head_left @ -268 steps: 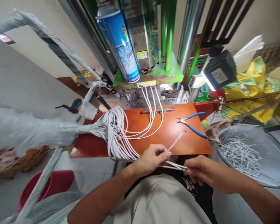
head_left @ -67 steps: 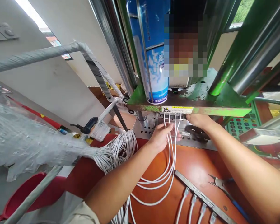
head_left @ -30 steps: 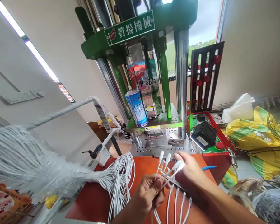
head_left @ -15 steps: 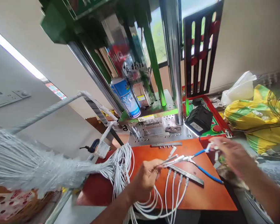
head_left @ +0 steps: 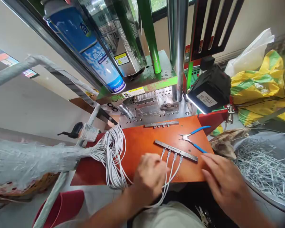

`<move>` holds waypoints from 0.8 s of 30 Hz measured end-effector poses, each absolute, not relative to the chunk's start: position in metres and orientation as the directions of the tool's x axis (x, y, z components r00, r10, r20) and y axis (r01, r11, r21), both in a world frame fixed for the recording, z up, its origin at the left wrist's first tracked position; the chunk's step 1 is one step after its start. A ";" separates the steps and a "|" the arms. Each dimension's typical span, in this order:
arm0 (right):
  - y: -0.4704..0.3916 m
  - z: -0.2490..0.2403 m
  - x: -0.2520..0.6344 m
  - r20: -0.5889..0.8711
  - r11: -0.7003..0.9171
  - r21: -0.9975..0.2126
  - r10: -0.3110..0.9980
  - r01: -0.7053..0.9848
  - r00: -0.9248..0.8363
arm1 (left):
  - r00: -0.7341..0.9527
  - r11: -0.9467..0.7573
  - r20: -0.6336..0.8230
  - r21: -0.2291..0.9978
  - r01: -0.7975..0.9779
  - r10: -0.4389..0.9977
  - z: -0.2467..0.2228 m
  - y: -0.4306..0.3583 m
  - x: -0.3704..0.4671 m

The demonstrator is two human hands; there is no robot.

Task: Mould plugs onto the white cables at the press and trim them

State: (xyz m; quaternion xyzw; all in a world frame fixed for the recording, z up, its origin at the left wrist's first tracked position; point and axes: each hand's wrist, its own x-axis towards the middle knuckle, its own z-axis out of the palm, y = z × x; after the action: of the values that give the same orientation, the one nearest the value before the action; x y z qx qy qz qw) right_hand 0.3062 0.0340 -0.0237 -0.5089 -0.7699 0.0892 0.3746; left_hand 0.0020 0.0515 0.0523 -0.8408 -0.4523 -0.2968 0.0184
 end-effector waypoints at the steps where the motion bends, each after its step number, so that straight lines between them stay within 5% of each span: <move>1: 0.038 -0.026 0.285 0.475 0.481 -0.456 0.843 0.749 -0.253 | 0.449 -0.586 0.455 0.223 0.779 0.769 0.039 0.039 0.029; 6: 0.056 -0.027 0.240 0.399 0.417 -0.281 0.870 0.864 -0.290 | 0.379 -0.440 0.362 0.099 0.893 0.852 0.006 0.041 0.079; 14: 0.056 -0.025 0.242 0.416 0.482 -0.351 0.848 0.803 -0.327 | 0.332 -0.413 0.299 0.274 0.868 0.895 0.005 0.048 0.075; 24: 0.080 -0.013 0.254 0.433 0.471 -0.612 0.872 0.635 -0.229 | 0.473 -0.586 0.412 0.211 0.782 0.779 0.019 0.021 0.038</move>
State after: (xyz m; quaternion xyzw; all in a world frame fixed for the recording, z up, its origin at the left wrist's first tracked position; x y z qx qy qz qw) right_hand 0.2536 0.0800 -0.0131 -0.4904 -0.7684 0.1552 0.3808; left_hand 0.0378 0.0210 0.0186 -0.8581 -0.4549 -0.2383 0.0032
